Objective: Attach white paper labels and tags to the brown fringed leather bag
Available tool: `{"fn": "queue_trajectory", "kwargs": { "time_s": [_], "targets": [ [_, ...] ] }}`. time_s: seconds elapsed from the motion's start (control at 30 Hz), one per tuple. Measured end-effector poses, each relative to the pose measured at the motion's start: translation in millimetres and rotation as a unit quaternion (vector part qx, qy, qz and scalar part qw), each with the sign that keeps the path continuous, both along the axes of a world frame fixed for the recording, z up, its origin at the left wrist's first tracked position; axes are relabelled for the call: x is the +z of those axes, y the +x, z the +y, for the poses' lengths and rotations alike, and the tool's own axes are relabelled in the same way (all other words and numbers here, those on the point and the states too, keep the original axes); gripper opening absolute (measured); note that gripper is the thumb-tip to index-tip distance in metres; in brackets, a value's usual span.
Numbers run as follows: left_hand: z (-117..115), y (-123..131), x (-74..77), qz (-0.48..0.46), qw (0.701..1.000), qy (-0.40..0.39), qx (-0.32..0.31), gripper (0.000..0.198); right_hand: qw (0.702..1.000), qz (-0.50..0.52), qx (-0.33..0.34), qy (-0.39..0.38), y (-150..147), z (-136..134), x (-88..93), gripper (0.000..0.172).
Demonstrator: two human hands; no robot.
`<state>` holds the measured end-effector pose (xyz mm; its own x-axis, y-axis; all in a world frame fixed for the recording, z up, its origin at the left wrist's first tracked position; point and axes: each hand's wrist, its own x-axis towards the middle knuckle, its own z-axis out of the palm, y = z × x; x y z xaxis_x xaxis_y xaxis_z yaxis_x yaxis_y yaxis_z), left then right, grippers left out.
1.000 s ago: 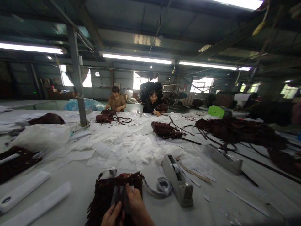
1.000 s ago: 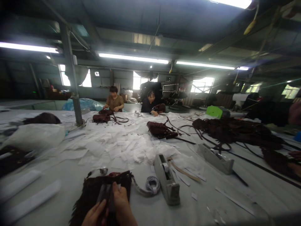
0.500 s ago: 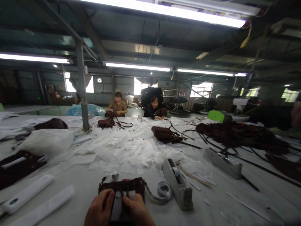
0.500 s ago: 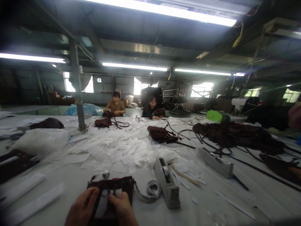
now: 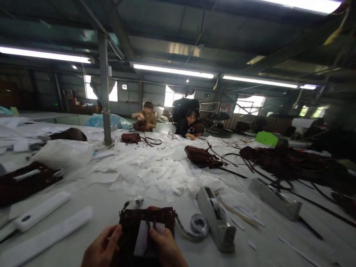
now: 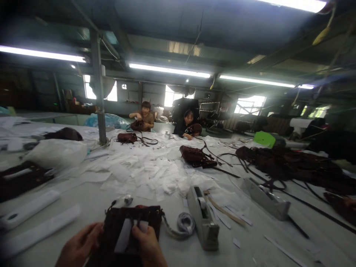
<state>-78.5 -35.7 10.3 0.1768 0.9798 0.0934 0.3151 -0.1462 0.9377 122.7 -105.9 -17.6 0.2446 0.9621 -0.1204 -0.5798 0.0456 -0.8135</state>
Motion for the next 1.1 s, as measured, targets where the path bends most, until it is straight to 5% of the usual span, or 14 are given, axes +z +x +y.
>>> {"fn": "queue_trajectory", "kwargs": {
  "time_s": [0.17,0.27,0.5,0.83,1.1],
  "targets": [
    [-10,62,-8.0,-0.100,0.964,-0.166,-0.182,0.054,0.998,-0.050,-0.001,-0.030,2,-1,6.6,0.054],
    [-16,80,-19.0,-0.147,0.940,-0.202,-0.232,0.057,0.994,-0.091,-0.026,-0.050,3,-4,10.6,0.058],
    [-18,80,-28.4,-0.205,0.924,-0.209,-0.245,0.055,0.967,-0.224,-0.090,-0.081,1,-19,18.4,0.051],
    [-24,87,-28.6,-0.232,0.915,-0.227,-0.241,0.053,0.876,-0.401,-0.222,-0.149,0,-27,-26.8,0.023],
    [-27,93,-40.6,-0.244,0.918,-0.245,-0.193,0.056,0.867,-0.400,-0.267,-0.135,-4,-28,-14.8,0.022]
  ]
}}
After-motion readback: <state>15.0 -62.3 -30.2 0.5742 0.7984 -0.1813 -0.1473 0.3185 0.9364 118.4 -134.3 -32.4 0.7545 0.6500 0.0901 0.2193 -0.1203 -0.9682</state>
